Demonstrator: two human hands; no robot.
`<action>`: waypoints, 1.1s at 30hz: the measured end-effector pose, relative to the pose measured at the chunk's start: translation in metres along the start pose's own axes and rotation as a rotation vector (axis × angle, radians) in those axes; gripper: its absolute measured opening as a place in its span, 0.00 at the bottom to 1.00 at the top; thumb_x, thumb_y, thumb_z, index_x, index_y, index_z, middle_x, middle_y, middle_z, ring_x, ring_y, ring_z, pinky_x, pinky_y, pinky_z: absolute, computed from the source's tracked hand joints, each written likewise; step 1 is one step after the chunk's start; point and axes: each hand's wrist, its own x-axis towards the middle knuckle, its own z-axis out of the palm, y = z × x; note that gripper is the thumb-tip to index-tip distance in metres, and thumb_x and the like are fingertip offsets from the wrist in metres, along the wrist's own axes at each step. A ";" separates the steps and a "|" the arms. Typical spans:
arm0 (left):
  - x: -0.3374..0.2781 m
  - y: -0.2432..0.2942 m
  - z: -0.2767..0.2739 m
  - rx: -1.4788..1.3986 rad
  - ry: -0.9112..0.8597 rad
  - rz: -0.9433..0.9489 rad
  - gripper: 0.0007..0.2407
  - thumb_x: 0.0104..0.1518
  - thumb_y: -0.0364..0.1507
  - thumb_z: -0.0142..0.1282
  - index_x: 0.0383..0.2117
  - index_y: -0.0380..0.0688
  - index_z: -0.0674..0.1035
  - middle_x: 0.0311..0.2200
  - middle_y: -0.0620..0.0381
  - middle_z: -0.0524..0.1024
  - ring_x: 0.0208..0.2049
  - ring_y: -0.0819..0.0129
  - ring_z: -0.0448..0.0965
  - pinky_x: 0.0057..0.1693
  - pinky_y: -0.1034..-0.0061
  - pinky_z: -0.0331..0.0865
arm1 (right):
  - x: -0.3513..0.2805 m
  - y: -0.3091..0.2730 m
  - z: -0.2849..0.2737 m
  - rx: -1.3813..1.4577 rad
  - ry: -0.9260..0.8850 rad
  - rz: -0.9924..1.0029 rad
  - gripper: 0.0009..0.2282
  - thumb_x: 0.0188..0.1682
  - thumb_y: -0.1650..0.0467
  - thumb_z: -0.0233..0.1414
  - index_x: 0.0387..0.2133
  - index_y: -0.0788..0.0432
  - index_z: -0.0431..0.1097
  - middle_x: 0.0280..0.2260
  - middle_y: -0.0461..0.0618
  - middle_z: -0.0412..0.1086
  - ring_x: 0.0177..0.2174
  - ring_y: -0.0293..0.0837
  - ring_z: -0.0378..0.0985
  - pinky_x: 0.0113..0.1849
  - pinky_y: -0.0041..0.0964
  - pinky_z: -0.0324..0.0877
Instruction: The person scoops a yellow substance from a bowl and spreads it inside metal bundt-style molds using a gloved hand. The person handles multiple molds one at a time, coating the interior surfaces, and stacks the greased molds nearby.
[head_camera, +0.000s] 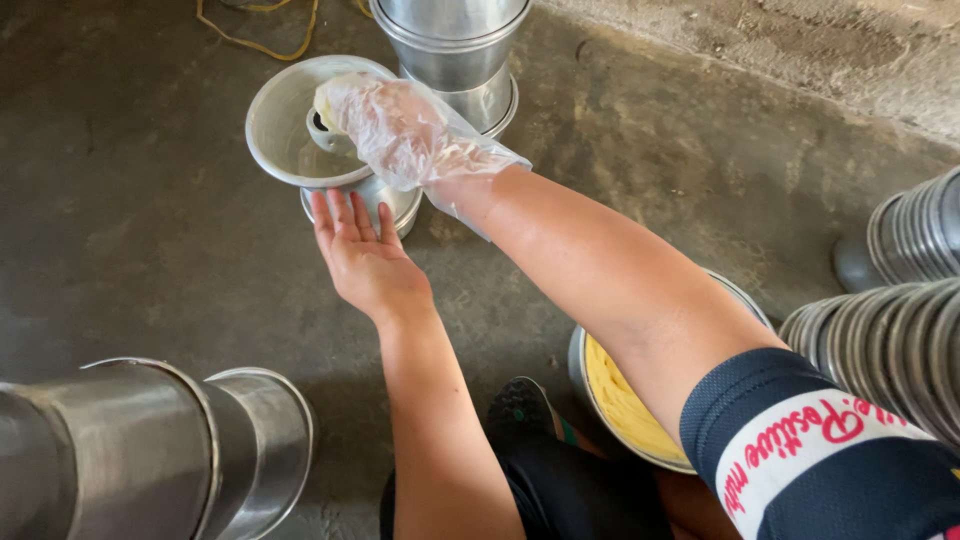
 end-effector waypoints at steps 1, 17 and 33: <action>0.001 -0.001 -0.003 -0.002 0.000 0.007 0.22 0.66 0.30 0.38 0.68 0.45 0.60 0.70 0.50 0.59 0.70 0.56 0.59 0.67 0.59 0.61 | -0.001 0.000 -0.002 0.011 0.004 0.004 0.07 0.49 0.72 0.53 0.39 0.55 0.74 0.36 0.55 0.76 0.36 0.57 0.79 0.35 0.51 0.74; -0.055 -0.033 0.011 0.050 0.009 -0.158 0.20 0.62 0.29 0.49 0.62 0.49 0.66 0.60 0.52 0.68 0.58 0.58 0.70 0.60 0.60 0.67 | -0.282 -0.065 -0.261 0.107 -0.263 0.413 0.09 0.51 0.71 0.54 0.44 0.59 0.71 0.39 0.56 0.76 0.39 0.54 0.79 0.39 0.47 0.75; -0.271 -0.091 0.048 0.402 -0.792 -0.693 0.11 0.68 0.29 0.43 0.48 0.41 0.77 0.50 0.53 0.78 0.54 0.65 0.78 0.57 0.69 0.70 | -0.478 -0.088 -0.447 -0.371 0.197 0.918 0.12 0.52 0.70 0.56 0.48 0.62 0.69 0.42 0.57 0.75 0.42 0.51 0.79 0.43 0.44 0.75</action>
